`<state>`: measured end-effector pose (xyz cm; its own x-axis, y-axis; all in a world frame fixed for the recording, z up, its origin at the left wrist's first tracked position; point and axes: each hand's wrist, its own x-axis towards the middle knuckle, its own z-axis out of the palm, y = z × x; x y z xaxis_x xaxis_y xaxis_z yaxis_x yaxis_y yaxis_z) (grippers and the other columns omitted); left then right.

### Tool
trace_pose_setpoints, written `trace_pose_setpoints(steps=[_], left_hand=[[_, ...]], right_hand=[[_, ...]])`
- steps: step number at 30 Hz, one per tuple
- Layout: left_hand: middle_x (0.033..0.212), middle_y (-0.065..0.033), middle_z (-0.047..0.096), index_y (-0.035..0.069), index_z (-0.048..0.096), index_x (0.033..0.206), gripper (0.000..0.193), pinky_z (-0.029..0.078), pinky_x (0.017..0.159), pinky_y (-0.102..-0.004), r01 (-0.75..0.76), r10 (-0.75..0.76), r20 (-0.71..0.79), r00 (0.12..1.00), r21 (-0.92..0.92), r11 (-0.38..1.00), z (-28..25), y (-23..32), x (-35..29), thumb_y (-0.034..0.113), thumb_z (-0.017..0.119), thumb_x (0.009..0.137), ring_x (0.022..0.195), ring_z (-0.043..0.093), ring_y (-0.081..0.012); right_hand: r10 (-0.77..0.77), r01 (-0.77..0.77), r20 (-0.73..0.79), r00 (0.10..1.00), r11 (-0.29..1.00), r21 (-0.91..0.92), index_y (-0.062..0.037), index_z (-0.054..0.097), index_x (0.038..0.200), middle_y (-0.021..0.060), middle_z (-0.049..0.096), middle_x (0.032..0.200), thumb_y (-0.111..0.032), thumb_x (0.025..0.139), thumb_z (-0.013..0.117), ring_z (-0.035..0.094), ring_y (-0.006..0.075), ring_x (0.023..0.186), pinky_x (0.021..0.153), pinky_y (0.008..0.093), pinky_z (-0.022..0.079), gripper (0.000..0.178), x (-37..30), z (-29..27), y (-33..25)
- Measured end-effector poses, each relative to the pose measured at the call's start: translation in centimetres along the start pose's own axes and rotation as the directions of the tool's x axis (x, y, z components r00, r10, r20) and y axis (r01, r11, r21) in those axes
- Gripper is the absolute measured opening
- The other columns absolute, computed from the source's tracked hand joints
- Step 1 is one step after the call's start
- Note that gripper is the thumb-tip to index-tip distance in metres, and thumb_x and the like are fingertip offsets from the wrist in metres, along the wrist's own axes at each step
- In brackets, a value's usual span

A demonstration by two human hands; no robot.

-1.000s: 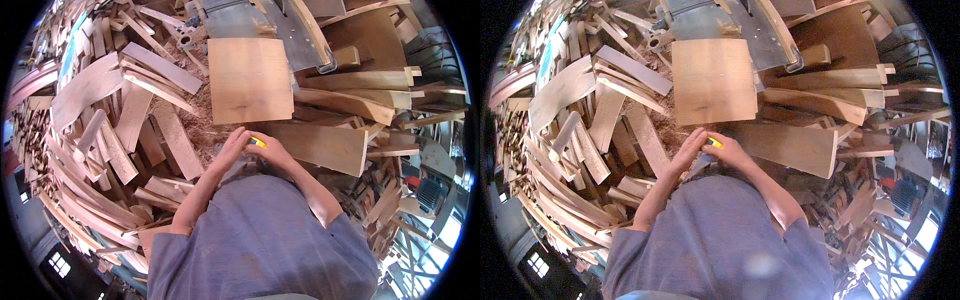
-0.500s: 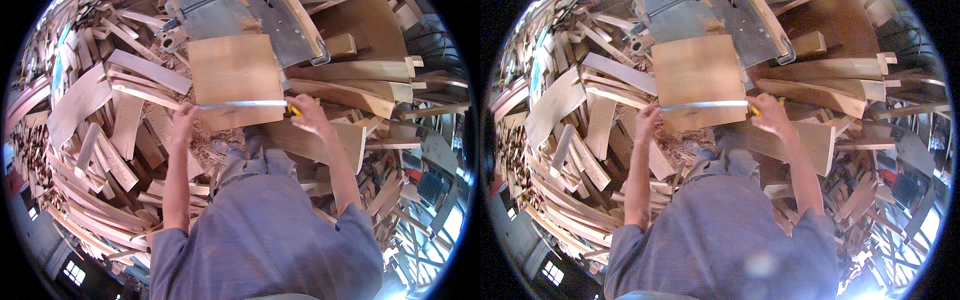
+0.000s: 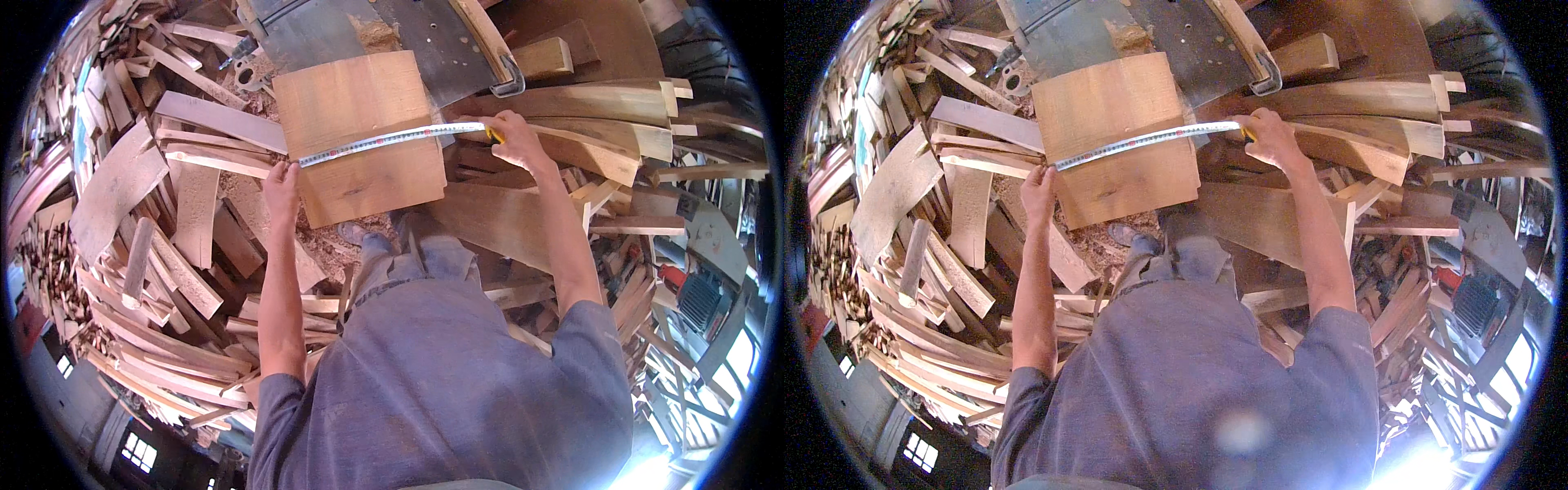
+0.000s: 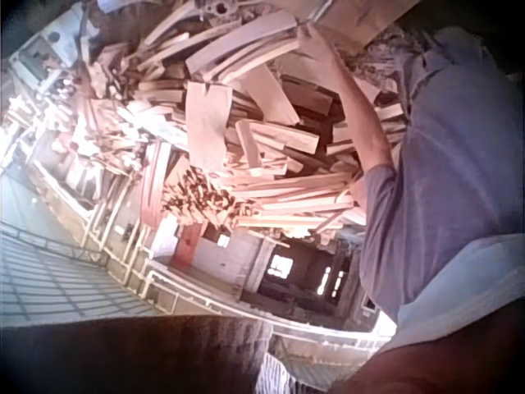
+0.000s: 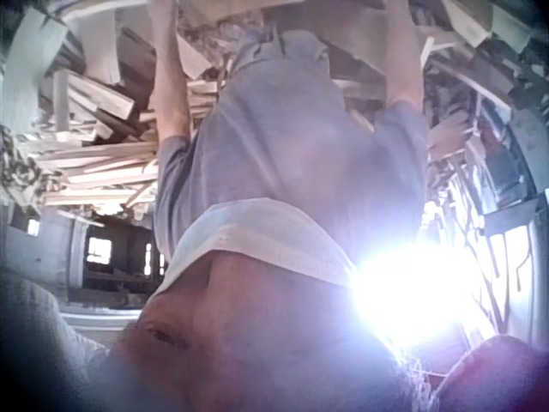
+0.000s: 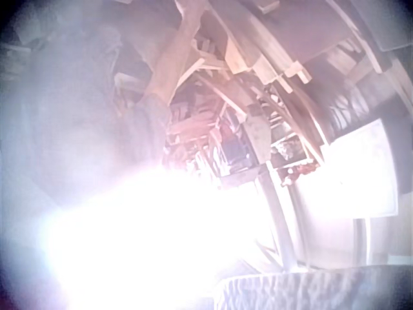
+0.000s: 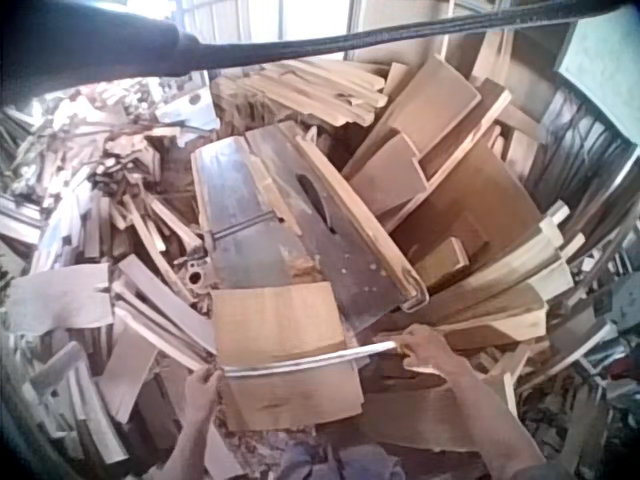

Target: The person measures wooden boards using a tape measure and turns over and handles various wooden pieces by hand.

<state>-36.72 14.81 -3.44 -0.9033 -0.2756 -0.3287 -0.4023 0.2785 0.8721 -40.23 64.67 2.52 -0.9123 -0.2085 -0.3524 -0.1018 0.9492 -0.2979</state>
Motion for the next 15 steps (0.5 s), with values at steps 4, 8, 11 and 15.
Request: trace_pose_setpoints(steps=[4,8,11,15], left_hand=[[0.097,-0.0118,0.074,-0.010,0.066,0.110,0.035,0.050,0.077,-0.0285,-0.029,0.031,-0.015,0.999,0.110,0.994,0.5,1.5,-0.7,0.020,0.070,0.092,0.087,0.065,-0.0138],[0.098,-0.0126,0.075,-0.005,0.068,0.111,0.032,0.052,0.080,-0.0298,-0.005,0.025,-0.070,0.997,0.277,0.961,0.6,1.9,-1.1,0.022,0.069,0.092,0.089,0.068,-0.0157],[0.084,-0.0134,0.067,-0.003,0.064,0.098,0.026,0.049,0.073,-0.0325,-0.051,0.088,-0.102,0.991,0.321,0.946,0.6,1.5,-1.2,0.022,0.068,0.092,0.077,0.061,-0.0160],[0.075,-0.0135,0.064,-0.002,0.065,0.094,0.025,0.047,0.068,-0.0338,-0.101,0.140,-0.111,0.984,0.300,0.949,0.6,0.9,-0.8,0.023,0.067,0.092,0.067,0.056,-0.0183]], right_hand=[[-0.026,0.024,0.035,0.999,0.998,0.066,-0.0265,0.060,0.131,0.0096,0.058,0.116,-0.012,0.071,0.069,0.054,0.0316,0.117,0.101,0.0445,0.047,0.062,0.2,0.1,1.3],[-0.041,0.039,0.022,0.999,0.996,0.076,-0.0265,0.061,0.131,0.0085,0.058,0.117,-0.012,0.071,0.069,0.054,0.0310,0.117,0.100,0.0445,0.047,0.062,0.1,0.6,1.6],[-0.032,0.030,0.024,0.999,0.997,0.071,-0.0268,0.061,0.131,0.0086,0.058,0.117,-0.012,0.071,0.068,0.054,0.0313,0.116,0.101,0.0446,0.047,0.062,0.2,0.7,1.5],[-0.018,0.018,0.007,1.000,0.999,0.050,-0.0279,0.060,0.133,0.0102,0.058,0.115,-0.012,0.072,0.068,0.055,0.0333,0.115,0.100,0.0452,0.047,0.064,-0.8,-0.6,0.2]])
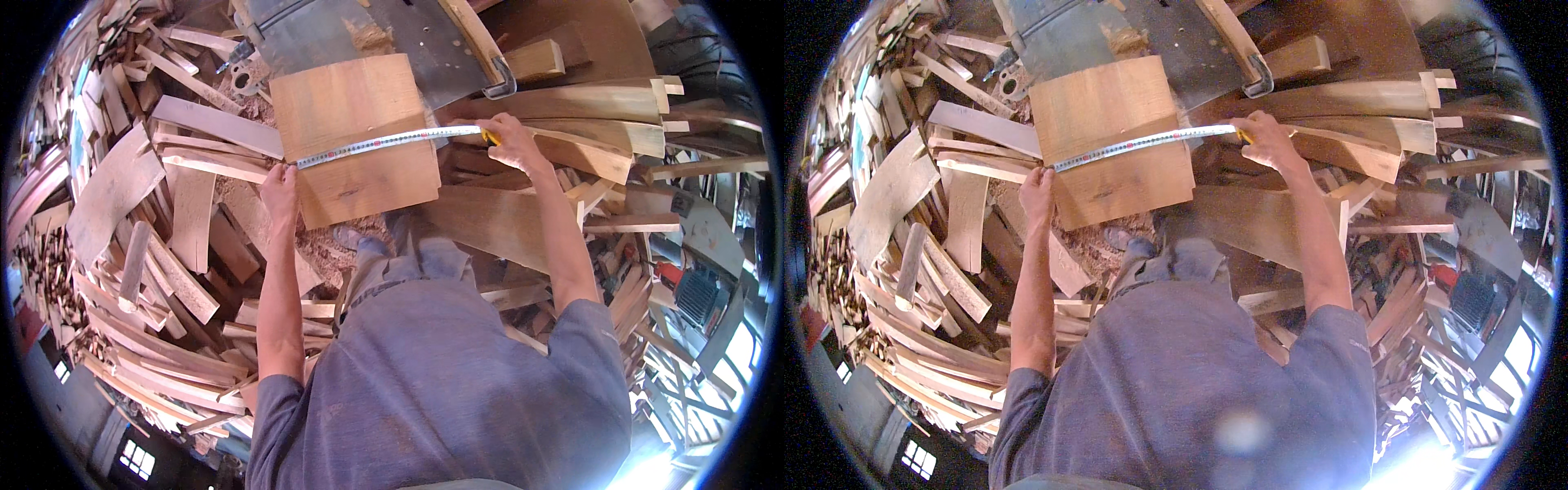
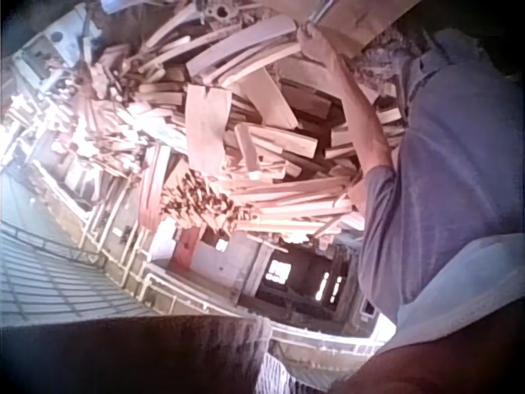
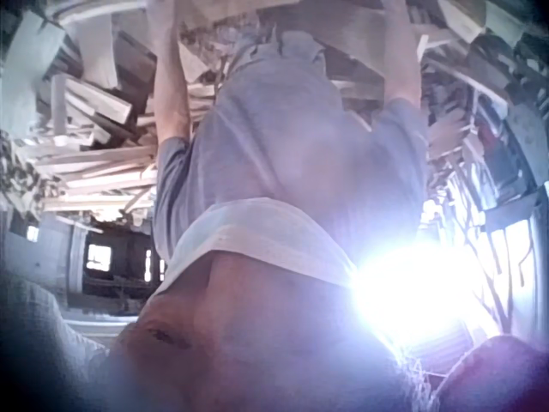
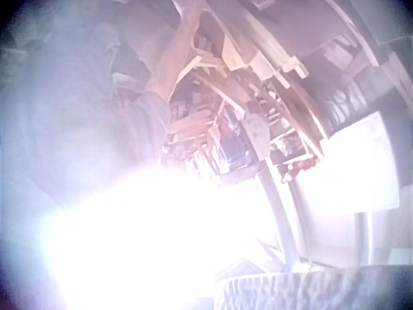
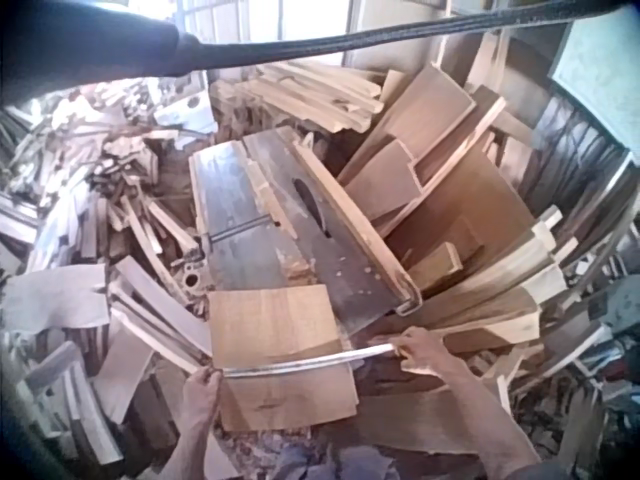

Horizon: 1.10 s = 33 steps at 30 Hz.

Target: The person measures wooden boards using a tape measure and turns over and handles various wooden pieces by hand.

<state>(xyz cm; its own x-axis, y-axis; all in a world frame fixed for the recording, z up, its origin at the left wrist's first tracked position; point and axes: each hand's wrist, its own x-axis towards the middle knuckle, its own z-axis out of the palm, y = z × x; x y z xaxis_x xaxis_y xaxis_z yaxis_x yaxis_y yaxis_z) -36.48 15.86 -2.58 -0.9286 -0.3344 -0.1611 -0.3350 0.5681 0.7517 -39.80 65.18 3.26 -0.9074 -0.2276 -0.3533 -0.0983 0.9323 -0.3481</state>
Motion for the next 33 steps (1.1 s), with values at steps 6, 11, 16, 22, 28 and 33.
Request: trace_pose_setpoints(steps=[6,11,16,22,28,33], left_hand=[[0.137,-0.0160,0.058,0.003,0.052,0.140,0.059,0.045,0.097,-0.0344,0.301,-0.244,0.201,0.949,-0.337,0.892,-0.5,2.1,-0.9,0.047,0.049,0.101,0.123,0.056,-0.0238],[0.141,-0.0110,0.053,0.005,0.046,0.145,0.064,0.042,0.101,-0.0372,0.406,-0.136,0.470,0.872,-0.541,0.736,-0.5,-3.4,-2.5,0.051,0.047,0.101,0.125,0.052,-0.0239],[0.137,-0.0113,0.054,0.002,0.049,0.142,0.065,0.041,0.102,-0.0369,0.427,-0.195,0.486,0.852,-0.430,0.795,1.2,-5.2,-3.3,0.051,0.049,0.101,0.123,0.053,-0.0232],[0.132,-0.0109,0.056,0.002,0.047,0.141,0.066,0.046,0.097,-0.0390,0.466,-0.228,0.535,0.814,-0.365,0.806,1.1,-2.6,-3.5,0.051,0.055,0.099,0.118,0.055,-0.0245],[0.131,-0.0110,0.056,0.002,0.046,0.141,0.069,0.048,0.096,-0.0402,0.539,-0.270,0.561,0.783,-0.394,0.744,2.4,-4.5,-3.0,0.054,0.056,0.097,0.116,0.056,-0.0263],[0.137,-0.0132,0.054,0.000,0.043,0.144,0.073,0.045,0.102,-0.0417,0.520,-0.245,0.567,0.787,-0.395,0.757,3.4,-8.1,-2.1,0.057,0.048,0.100,0.121,0.054,-0.0295]], right_hand=[[-0.059,-0.001,0.134,0.989,0.913,0.409,-0.0167,0.057,0.138,0.0105,0.062,0.120,-0.013,0.071,0.070,0.057,0.0273,0.111,0.097,0.0394,0.047,0.068,-4.0,-0.3,-1.3],[0.099,-0.162,0.130,0.987,0.517,0.840,-0.0128,0.049,0.146,0.0076,0.061,0.113,-0.023,0.074,0.071,0.056,0.0222,0.107,0.094,0.0342,0.045,0.076,-10.1,1.9,-6.4],[0.341,-0.080,0.082,0.936,-0.019,0.997,-0.0085,0.035,0.153,0.0104,0.060,0.113,-0.026,0.082,0.070,0.063,0.0181,0.094,0.078,0.0334,0.056,0.080,-17.9,4.1,-5.7],[0.751,0.151,-0.063,0.657,-0.050,0.987,-0.0075,0.036,0.151,0.0111,0.060,0.110,-0.025,0.087,0.068,0.065,0.0198,0.082,0.057,0.0333,0.060,0.074,-25.3,1.0,0.0],[0.899,0.190,-0.031,0.436,-0.059,0.980,-0.0117,0.049,0.139,0.0070,0.060,0.100,-0.031,0.089,0.068,0.064,0.0187,0.076,0.054,0.0344,0.057,0.057,-27.5,-0.2,3.4],[0.923,0.291,0.031,0.383,-0.152,0.944,-0.0120,0.056,0.129,0.0083,0.064,0.096,-0.039,0.089,0.070,0.066,0.0230,0.073,0.053,0.0380,0.055,0.050,-27.8,1.2,3.2]])
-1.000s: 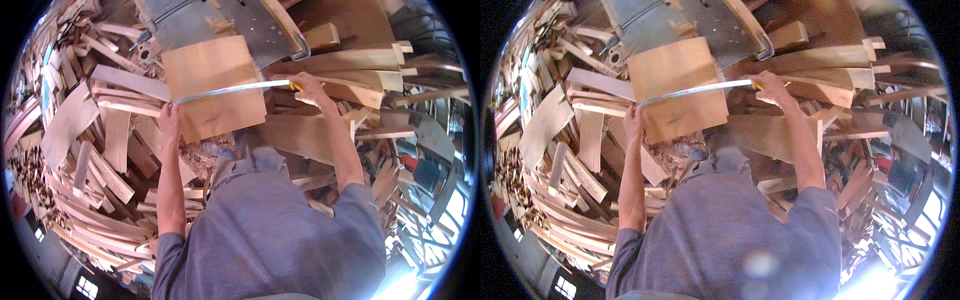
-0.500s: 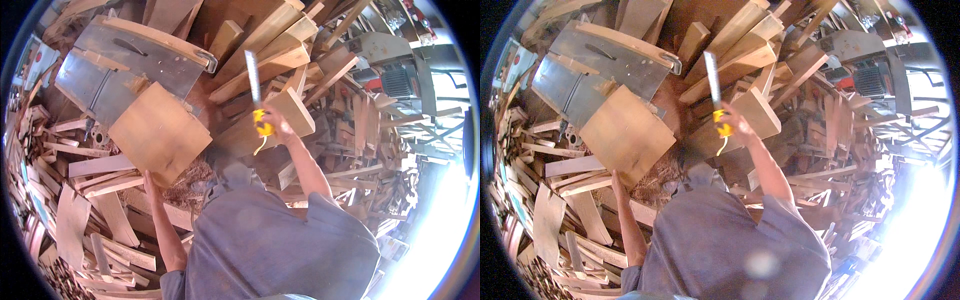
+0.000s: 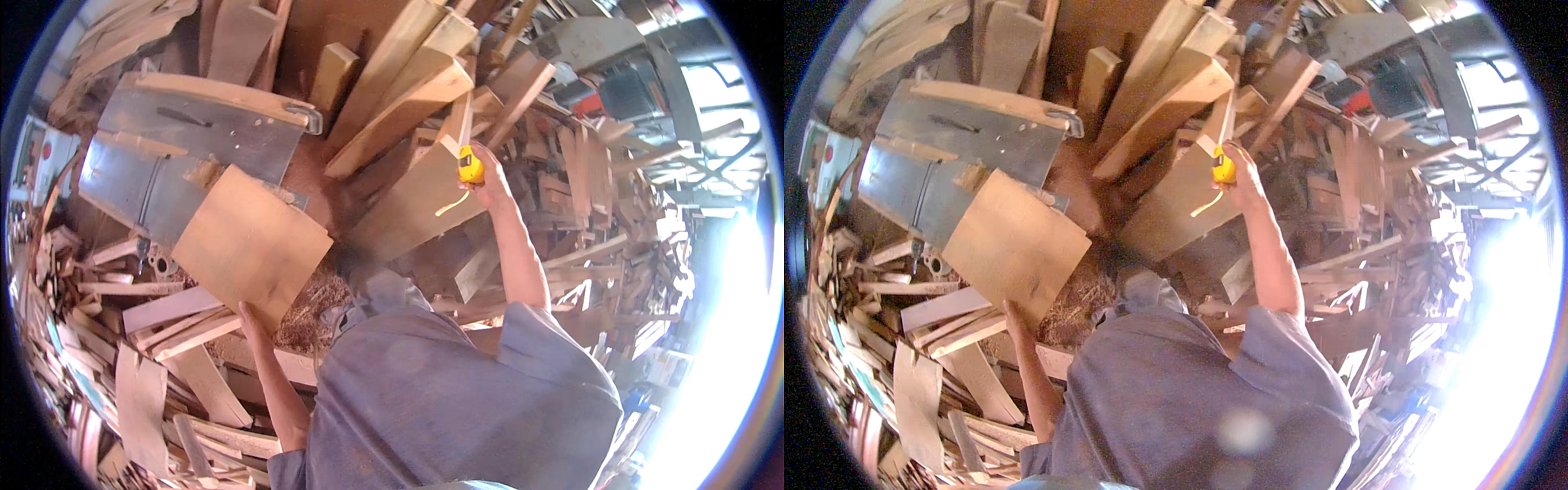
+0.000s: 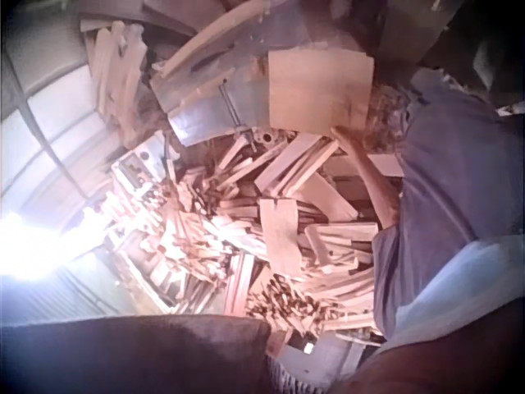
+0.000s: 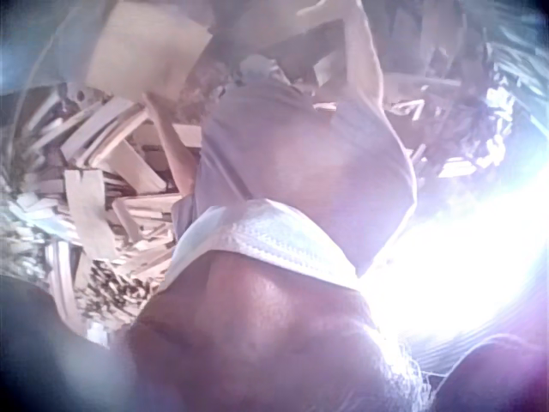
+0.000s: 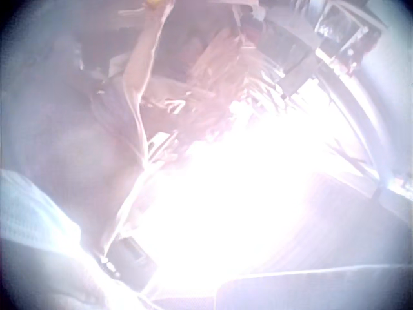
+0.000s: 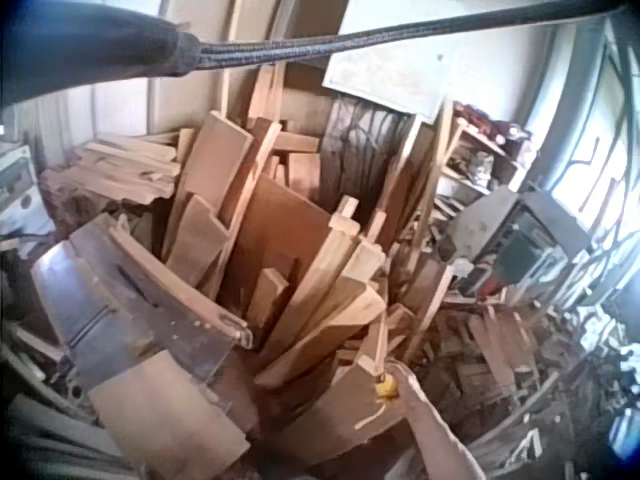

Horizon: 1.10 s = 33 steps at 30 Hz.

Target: The person measures wooden boards using a tape measure and turns over and handles various wooden pieces by hand.

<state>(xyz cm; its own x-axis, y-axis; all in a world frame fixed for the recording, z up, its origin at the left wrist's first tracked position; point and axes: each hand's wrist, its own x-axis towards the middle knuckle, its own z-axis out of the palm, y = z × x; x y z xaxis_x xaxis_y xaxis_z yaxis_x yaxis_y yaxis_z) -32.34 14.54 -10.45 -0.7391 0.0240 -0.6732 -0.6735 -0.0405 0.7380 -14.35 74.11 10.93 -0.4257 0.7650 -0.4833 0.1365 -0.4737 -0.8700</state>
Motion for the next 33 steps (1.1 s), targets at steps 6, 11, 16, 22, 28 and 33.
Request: trace_pose_setpoints(steps=[6,11,16,22,28,33], left_hand=[[0.148,-0.0147,0.045,-0.003,0.036,0.148,0.079,0.038,0.111,-0.0397,-0.037,0.086,0.253,0.964,-0.193,0.980,0.0,0.1,-0.7,0.058,0.049,0.099,0.133,0.046,-0.0289],[0.154,-0.0132,0.039,0.005,0.028,0.154,0.074,0.036,0.111,-0.0465,-0.016,0.007,0.193,0.981,0.044,0.999,2.4,3.0,-5.3,0.057,0.042,0.102,0.138,0.041,-0.0320],[0.158,-0.0153,0.030,0.017,0.021,0.158,0.068,0.042,0.106,-0.0493,0.032,-0.040,-0.052,0.998,-0.132,0.991,2.1,2.4,-10.0,0.048,0.045,0.103,0.135,0.042,-0.0386],[0.151,-0.0177,0.039,0.016,0.022,0.155,0.059,0.052,0.091,-0.0480,0.206,-0.240,-0.104,0.965,-0.267,0.941,-11.1,-11.0,-7.1,0.032,0.045,0.103,0.106,0.061,-0.0346],[0.075,-0.0015,0.052,0.018,0.048,0.116,0.024,0.037,0.044,-0.0305,0.360,-0.371,-0.052,0.927,-0.148,0.921,-14.7,-17.3,-14.5,0.012,0.048,0.093,0.056,0.049,-0.0159],[0.066,0.0004,0.045,0.022,0.048,0.112,0.027,0.032,0.044,-0.0300,0.344,-0.295,-0.344,0.891,0.090,0.934,-12.5,-16.3,-24.1,0.008,0.047,0.089,0.046,0.038,-0.0130]], right_hand=[[-0.006,0.016,-0.038,0.999,0.960,0.281,-0.0085,0.061,0.101,0.0081,0.065,0.082,-0.048,0.089,0.067,0.065,0.0232,0.068,0.050,0.0365,0.050,0.042,-0.9,-6.4,2.1],[0.092,-0.027,-0.171,0.981,0.936,0.351,-0.0130,0.059,0.099,0.0067,0.063,0.080,-0.057,0.087,0.065,0.063,0.0223,0.067,0.048,0.0339,0.045,0.046,-8.1,-13.5,3.4],[0.155,-0.037,-0.261,0.953,0.913,0.407,-0.0148,0.058,0.099,0.0057,0.062,0.078,-0.060,0.088,0.062,0.062,0.0227,0.065,0.046,0.0332,0.041,0.046,-14.7,-21.9,6.0],[0.188,-0.046,-0.244,0.951,0.870,0.491,-0.0144,0.056,0.104,0.0088,0.061,0.086,-0.050,0.088,0.064,0.061,0.0268,0.066,0.049,0.0363,0.044,0.040,-11.0,-24.8,7.8],[0.057,-0.052,-0.404,0.913,0.998,0.023,-0.0144,0.058,0.114,0.0038,0.057,0.087,-0.036,0.085,0.073,0.057,0.0214,0.059,0.047,0.0368,0.047,0.039,-0.9,-24.6,5.6],[0.011,-0.102,-0.422,0.906,0.976,-0.193,-0.0133,0.060,0.125,0.0049,0.060,0.098,-0.046,0.078,0.078,0.062,0.0202,0.081,0.052,0.0382,0.050,0.060,11.5,-22.7,5.5]])
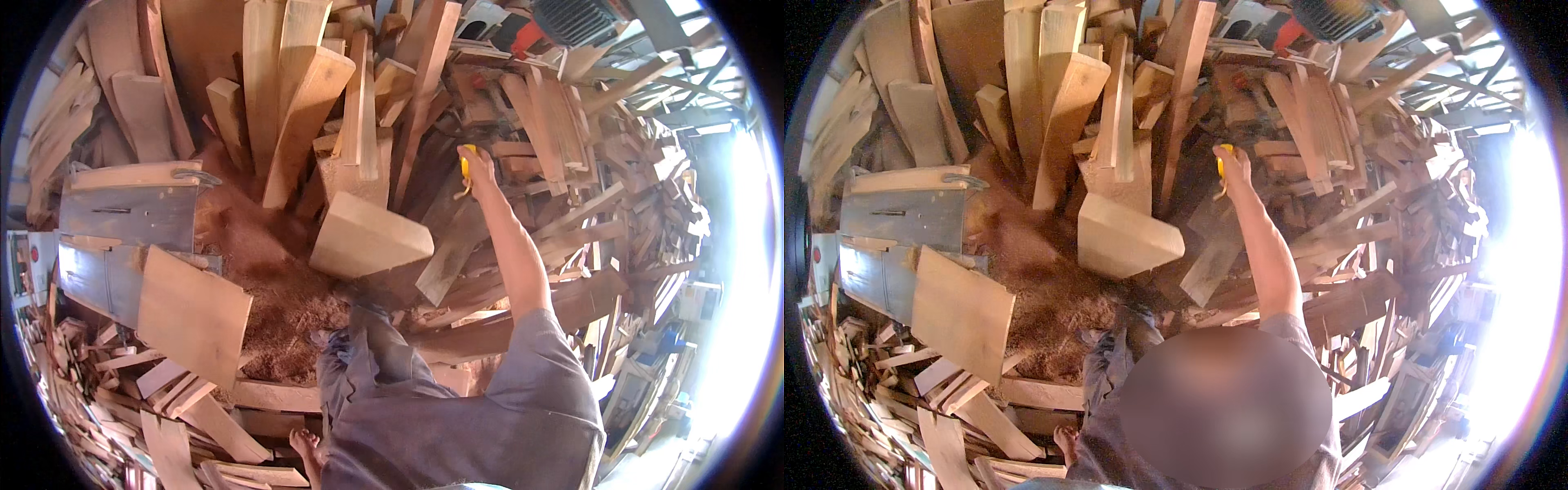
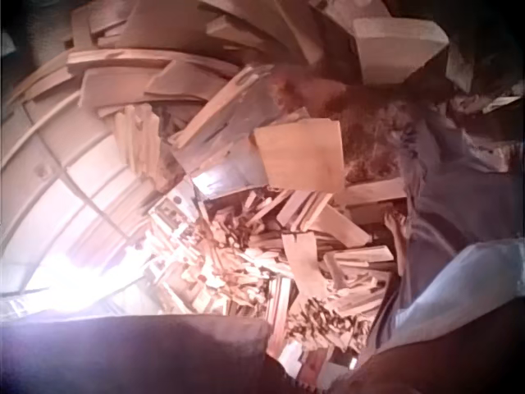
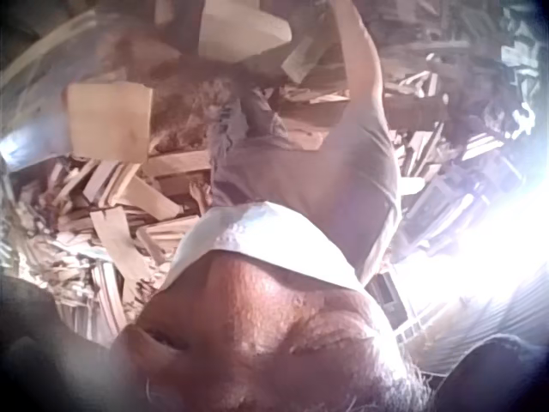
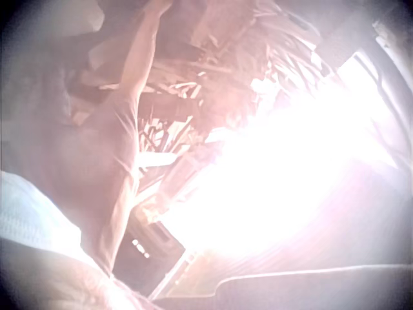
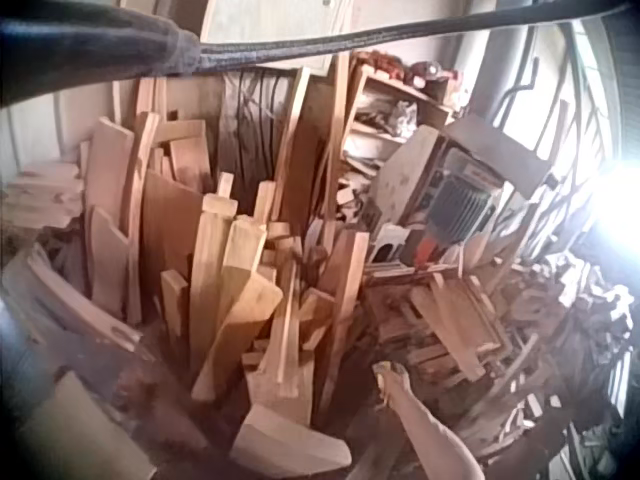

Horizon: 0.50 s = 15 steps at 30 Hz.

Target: The person measures wooden boards using a tape measure and turns over and handles various wooden pieces by hand.

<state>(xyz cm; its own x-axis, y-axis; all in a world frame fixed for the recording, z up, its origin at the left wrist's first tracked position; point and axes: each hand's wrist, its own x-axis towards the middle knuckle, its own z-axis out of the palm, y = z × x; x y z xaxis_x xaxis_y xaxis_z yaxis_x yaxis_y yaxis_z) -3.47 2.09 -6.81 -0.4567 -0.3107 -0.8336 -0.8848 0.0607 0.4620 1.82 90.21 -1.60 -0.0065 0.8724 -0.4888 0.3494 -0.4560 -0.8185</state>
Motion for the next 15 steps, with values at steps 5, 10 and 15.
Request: trace_pose_setpoints(steps=[5,10,15], left_hand=[[0.063,0.0019,0.040,0.020,0.044,0.094,0.015,0.032,0.045,-0.0304,0.051,-0.066,0.096,0.993,0.158,0.986,2.1,2.5,-0.3,0.006,0.049,0.090,0.046,0.038,-0.0113],[0.065,0.0005,0.040,0.016,0.046,0.111,0.027,0.030,0.043,-0.0291,0.075,-0.043,-0.166,0.985,0.195,0.978,3.3,1.5,-1.1,0.018,0.065,0.092,0.046,0.038,-0.0115],[0.093,0.0011,0.055,0.013,0.036,0.150,0.067,0.048,0.062,-0.0339,0.062,-0.057,-0.031,0.998,0.212,0.975,3.5,1.7,-4.2,0.026,0.069,0.093,0.079,0.054,-0.0121]], right_hand=[[-0.418,0.158,-0.248,0.874,0.727,-0.668,-0.0053,0.058,0.129,0.0204,0.065,0.123,-0.049,0.075,0.078,0.062,0.0382,0.112,0.086,0.0456,0.052,0.072,11.8,-4.7,-1.6],[-0.507,0.220,-0.147,0.850,0.593,-0.775,-0.0046,0.047,0.143,0.0283,0.062,0.125,-0.052,0.077,0.075,0.060,0.0401,0.117,0.096,0.0459,0.049,0.086,16.1,-4.5,-6.2],[-0.680,0.323,0.092,0.727,0.221,-0.920,-0.0044,0.058,0.130,0.0243,0.064,0.118,-0.037,0.090,0.064,0.061,0.0392,0.110,0.094,0.0469,0.049,0.052,10.8,-5.1,-2.3]])
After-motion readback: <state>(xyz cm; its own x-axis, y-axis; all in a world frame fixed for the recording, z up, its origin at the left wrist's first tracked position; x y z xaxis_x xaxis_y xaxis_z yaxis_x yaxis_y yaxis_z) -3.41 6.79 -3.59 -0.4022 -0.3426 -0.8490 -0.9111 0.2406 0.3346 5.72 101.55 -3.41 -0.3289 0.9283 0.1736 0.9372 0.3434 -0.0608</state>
